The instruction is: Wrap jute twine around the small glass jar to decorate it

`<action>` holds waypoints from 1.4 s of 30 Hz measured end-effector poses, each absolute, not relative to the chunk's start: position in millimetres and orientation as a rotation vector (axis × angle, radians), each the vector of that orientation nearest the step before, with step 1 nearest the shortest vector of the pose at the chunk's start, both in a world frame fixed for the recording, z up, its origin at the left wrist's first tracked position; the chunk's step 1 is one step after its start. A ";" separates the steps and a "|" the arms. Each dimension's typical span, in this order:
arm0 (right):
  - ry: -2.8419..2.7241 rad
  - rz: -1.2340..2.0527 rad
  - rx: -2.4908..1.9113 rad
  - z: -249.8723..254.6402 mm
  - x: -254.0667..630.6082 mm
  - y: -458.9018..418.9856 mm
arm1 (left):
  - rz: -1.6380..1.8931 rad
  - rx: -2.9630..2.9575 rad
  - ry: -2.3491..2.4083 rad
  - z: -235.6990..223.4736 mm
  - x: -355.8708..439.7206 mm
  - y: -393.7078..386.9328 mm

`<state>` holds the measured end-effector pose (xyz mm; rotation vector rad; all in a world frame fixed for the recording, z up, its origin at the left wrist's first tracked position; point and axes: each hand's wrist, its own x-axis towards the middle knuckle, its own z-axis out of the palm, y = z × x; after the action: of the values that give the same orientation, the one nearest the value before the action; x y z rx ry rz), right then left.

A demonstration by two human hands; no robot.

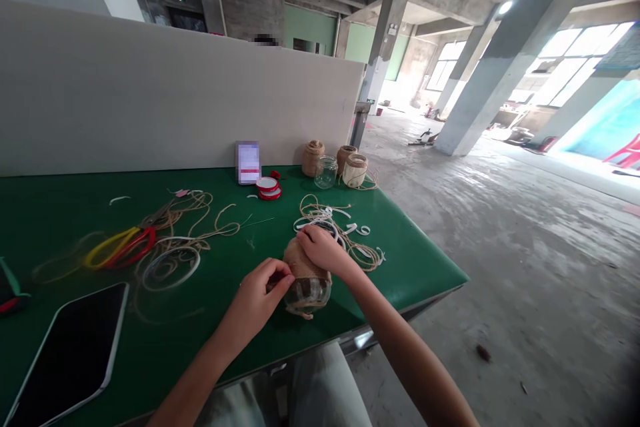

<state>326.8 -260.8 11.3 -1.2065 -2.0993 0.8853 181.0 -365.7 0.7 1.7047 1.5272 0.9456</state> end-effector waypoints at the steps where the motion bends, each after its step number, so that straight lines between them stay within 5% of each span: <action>1: -2.073 0.922 -1.212 8.9 327.1 -259.0 | 0.949 1.683 1.512 -0.3 180.8 -366.4; 22: -1.487 1.626 -0.868 -25.6 333.0 -261.3 | 1.015 1.652 1.455 -2.3 167.0 -373.5; 31: -1.616 1.362 -0.940 -26.3 340.8 -255.8 | 0.982 1.566 1.390 -2.6 162.8 -366.4; 37: -1.920 0.696 -0.905 8.7 353.4 -290.4 | 0.949 1.491 1.338 2.9 164.5 -361.8; 42: -2.121 0.773 -0.711 17.9 355.1 -323.1 | 0.960 1.351 1.228 1.1 166.8 -353.0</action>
<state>355.1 -323.1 17.9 -0.7112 -2.1214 0.7734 166.8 -353.0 1.1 1.3511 1.2281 0.9604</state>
